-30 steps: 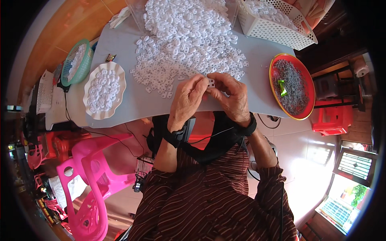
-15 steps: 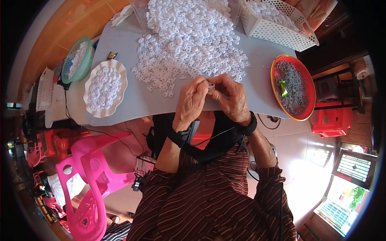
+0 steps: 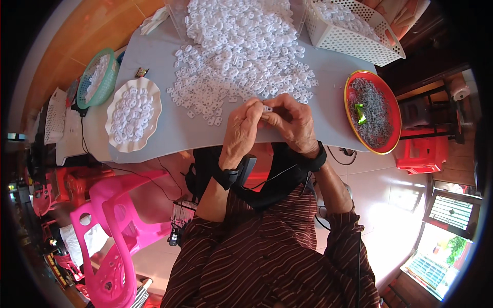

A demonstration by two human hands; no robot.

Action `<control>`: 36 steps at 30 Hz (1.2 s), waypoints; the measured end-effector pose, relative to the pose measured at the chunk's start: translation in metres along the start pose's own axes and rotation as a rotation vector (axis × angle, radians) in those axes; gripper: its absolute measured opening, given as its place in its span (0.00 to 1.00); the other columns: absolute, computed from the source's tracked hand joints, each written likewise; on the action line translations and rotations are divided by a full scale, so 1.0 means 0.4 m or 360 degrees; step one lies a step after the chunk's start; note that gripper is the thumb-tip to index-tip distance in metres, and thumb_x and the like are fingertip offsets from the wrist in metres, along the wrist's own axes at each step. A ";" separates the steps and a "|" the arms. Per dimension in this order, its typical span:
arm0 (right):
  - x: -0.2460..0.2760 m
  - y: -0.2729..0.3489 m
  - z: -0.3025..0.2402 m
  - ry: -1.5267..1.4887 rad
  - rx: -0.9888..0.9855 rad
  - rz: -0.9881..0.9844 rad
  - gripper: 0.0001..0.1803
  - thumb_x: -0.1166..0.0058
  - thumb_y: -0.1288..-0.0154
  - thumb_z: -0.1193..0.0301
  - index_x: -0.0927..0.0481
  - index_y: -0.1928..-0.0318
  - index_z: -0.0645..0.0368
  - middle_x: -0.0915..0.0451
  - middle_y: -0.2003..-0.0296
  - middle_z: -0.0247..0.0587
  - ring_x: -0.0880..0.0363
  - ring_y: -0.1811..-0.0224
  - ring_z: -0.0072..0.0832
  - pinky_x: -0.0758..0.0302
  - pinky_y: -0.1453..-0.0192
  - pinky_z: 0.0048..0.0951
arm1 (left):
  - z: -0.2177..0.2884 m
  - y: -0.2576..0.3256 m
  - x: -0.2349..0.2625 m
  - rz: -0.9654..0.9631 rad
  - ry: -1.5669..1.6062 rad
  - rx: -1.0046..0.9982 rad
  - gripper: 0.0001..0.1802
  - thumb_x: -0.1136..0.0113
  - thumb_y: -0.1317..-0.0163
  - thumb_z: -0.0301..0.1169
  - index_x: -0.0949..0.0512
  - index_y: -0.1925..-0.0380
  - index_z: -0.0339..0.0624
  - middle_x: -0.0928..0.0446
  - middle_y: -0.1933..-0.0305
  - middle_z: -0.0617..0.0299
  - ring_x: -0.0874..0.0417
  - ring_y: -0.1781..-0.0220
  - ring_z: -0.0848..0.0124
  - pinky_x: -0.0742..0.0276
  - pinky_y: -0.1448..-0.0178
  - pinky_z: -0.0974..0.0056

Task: Assembling small metal pins into white plastic component bases at a workbench.

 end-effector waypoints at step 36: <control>0.030 -0.217 0.065 0.1154 0.0123 -0.0140 0.07 0.47 0.46 0.69 0.18 0.69 0.56 0.20 0.74 0.44 0.21 0.69 0.43 0.25 0.63 0.40 | 0.011 0.023 0.058 0.0433 0.0007 -0.0262 0.08 0.53 0.33 0.30 0.28 0.66 0.37 0.32 0.75 0.66 0.34 0.72 0.79 0.37 0.66 0.73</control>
Point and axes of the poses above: each hand's wrist, its own y-axis away from the middle knuckle, its own x-axis out of the back of the hand, z = x × y, the point moved 10 cm from there along -y, towards the middle knuckle
